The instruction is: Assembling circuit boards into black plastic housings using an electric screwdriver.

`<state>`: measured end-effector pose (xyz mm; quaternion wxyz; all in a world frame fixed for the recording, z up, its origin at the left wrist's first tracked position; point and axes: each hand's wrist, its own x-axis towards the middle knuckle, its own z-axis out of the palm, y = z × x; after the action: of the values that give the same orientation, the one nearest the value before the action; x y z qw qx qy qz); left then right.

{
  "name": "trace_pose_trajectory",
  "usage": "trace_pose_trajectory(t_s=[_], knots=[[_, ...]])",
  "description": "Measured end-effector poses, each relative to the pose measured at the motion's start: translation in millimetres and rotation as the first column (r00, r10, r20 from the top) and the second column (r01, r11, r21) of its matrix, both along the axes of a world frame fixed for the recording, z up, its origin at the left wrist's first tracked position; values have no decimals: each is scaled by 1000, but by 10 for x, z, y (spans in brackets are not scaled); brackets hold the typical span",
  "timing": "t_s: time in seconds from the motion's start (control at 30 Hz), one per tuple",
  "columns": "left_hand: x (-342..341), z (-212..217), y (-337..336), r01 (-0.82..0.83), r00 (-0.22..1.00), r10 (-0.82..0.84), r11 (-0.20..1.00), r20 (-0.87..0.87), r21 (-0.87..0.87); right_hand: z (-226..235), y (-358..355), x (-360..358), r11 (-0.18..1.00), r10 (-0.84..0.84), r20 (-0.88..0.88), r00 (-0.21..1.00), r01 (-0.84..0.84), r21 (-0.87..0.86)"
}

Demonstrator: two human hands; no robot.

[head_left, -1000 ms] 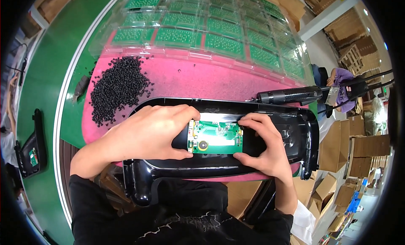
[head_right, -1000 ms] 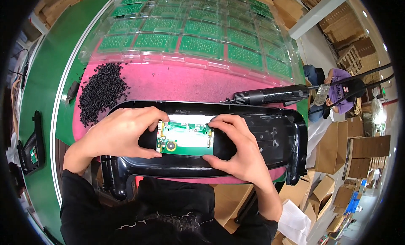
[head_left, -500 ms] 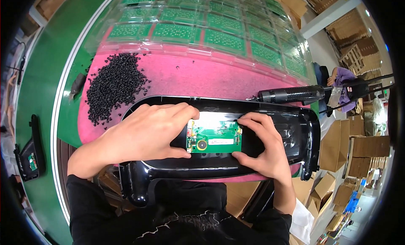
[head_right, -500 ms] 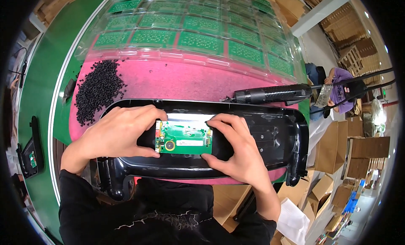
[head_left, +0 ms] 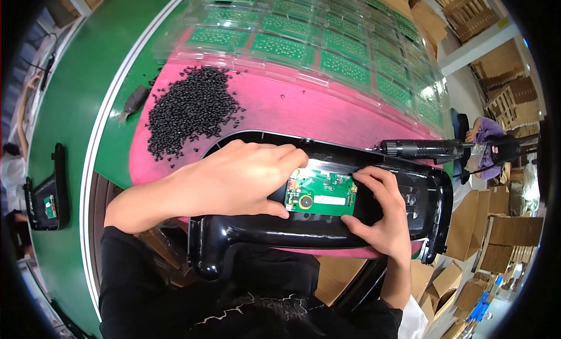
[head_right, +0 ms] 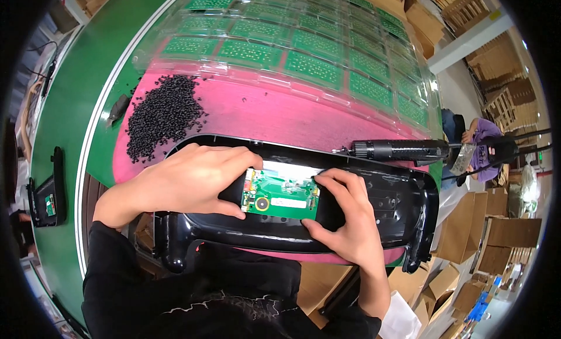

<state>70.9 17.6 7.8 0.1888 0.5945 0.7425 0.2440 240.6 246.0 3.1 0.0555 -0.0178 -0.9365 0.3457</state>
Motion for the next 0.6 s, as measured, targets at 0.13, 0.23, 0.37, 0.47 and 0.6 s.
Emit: trace_pose_trajectory(t_s=[0.13, 0.23, 0.37, 0.47, 0.6], knots=[[1, 65, 12, 10, 999, -7, 995, 33, -103, 11, -14, 10, 1000, -1, -3, 1000, 1, 14], [5, 82, -2, 12, 1000, -9, 992, 25, -122, -14, -6, 12, 999, 1, 16, 1000, -2, 44], [-4, 25, -18, 35, 998, -32, 997, 46, -73, 12, -39, 9, 1000, 4, -1, 1000, -4, 10], [-7, 31, -15, 48, 998, -46, 997, 42, -62, 43, -32, 4, 1000, 11, 10, 1000, -11, 28], [-17, 57, -8, 46, 999, -46, 997, 4, -62, 93, -28, -23, 999, 21, 17, 1000, -21, 25]])
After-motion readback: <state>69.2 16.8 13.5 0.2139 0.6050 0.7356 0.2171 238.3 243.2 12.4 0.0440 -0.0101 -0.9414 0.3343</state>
